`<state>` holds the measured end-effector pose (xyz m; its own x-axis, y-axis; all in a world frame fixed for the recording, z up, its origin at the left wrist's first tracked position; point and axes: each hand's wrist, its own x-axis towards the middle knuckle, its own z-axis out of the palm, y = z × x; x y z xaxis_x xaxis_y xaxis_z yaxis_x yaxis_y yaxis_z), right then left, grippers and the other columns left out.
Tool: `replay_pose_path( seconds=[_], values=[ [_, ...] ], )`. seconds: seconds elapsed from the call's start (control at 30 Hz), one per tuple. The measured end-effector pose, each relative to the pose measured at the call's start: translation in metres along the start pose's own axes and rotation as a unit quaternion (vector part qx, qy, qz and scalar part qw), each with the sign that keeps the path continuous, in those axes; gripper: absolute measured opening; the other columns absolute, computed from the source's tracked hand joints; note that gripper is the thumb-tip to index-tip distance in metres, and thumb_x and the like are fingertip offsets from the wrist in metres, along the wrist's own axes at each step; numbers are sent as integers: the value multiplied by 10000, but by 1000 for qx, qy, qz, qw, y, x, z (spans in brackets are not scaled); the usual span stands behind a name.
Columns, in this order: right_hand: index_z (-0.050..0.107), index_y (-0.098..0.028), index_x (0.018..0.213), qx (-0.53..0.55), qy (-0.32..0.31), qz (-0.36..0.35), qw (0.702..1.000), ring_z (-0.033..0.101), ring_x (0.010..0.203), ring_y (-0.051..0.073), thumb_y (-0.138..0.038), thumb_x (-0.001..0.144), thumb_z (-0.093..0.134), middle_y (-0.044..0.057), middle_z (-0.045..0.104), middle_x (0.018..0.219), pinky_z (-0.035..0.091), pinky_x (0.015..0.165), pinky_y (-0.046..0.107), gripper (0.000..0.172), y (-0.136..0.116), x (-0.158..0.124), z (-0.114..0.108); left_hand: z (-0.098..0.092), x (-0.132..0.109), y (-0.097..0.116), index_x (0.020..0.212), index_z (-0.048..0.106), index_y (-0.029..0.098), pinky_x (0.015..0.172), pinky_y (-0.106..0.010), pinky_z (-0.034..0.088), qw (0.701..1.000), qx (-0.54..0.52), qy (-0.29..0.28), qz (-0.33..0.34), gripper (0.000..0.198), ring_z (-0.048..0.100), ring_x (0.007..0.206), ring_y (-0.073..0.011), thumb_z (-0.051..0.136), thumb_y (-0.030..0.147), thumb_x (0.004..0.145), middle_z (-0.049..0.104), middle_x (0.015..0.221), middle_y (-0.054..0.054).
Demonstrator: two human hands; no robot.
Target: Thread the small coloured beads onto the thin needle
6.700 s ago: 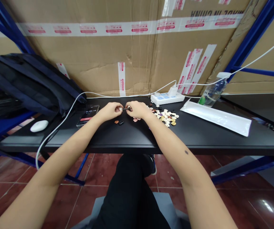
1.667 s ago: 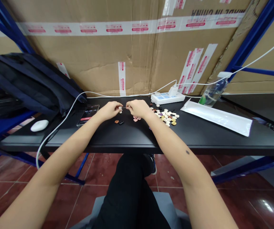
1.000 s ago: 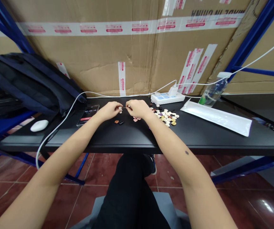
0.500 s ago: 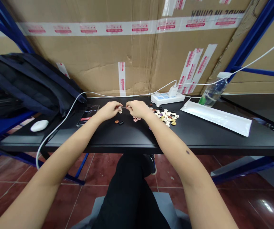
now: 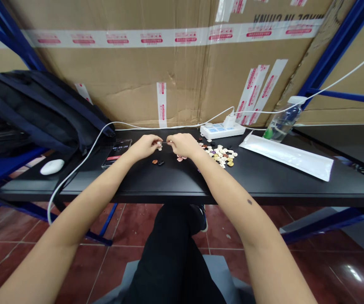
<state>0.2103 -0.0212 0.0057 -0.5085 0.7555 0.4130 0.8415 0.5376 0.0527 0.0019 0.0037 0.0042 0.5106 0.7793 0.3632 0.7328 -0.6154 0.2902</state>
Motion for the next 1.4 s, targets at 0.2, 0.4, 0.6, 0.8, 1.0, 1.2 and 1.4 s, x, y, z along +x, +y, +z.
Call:
replay_pose_path(
  seconds=[0.2,0.4,0.6,0.8,1.0,1.2,1.4],
  values=[
    [736,-186,1159,-66,12,-56,996,709,940,240,-233,1021,458,92,781,1104,379,687,329,315,-1,-1,-5,-1,-1,3,1107,762,108,932,-304,551,1000,6,4,-6,279,735,949,-210,597,45,891,785,1050,-119],
    [720,-194,1190,-59,3,-31,998,713,909,235,-246,1032,445,92,783,1085,375,698,329,322,-2,-1,-4,-2,-1,4,1129,755,105,943,-309,548,1000,4,10,-11,271,733,968,-214,610,66,903,782,1078,-126],
    [725,-207,1167,-34,-2,-17,999,713,914,229,-239,1027,455,73,791,1060,365,694,323,305,-1,-1,-1,-1,-2,5,1104,765,106,932,-312,550,1000,-5,0,-9,259,738,944,-216,618,54,897,787,1045,-124],
    [709,-144,1124,-130,-1,-93,987,697,896,232,-106,966,471,110,772,1051,308,637,339,288,-3,-2,-12,-2,-2,6,1104,762,99,903,-309,555,999,-27,16,-8,243,735,888,-203,620,73,909,791,994,-116],
    [698,-151,1173,-120,-12,-70,990,700,894,235,-128,982,445,127,767,1085,323,649,340,319,-5,-3,-14,-2,-1,5,1097,767,111,921,-314,554,999,-31,25,-14,231,730,898,-202,635,88,909,791,1007,-116],
    [699,-190,1209,-42,-33,2,999,714,901,237,-232,1030,431,107,789,1030,369,698,326,325,-5,-2,-8,-1,-1,2,1105,772,134,937,-313,553,1000,-18,17,-8,273,738,932,-203,626,54,889,789,1058,-110],
    [698,-171,1175,-96,-8,-54,994,699,873,235,-182,1009,444,113,772,1066,327,652,333,303,-4,-3,-12,-2,-2,5,1112,772,113,923,-324,555,999,-27,21,-7,259,734,898,-210,630,77,898,791,1012,-119]
  ],
)
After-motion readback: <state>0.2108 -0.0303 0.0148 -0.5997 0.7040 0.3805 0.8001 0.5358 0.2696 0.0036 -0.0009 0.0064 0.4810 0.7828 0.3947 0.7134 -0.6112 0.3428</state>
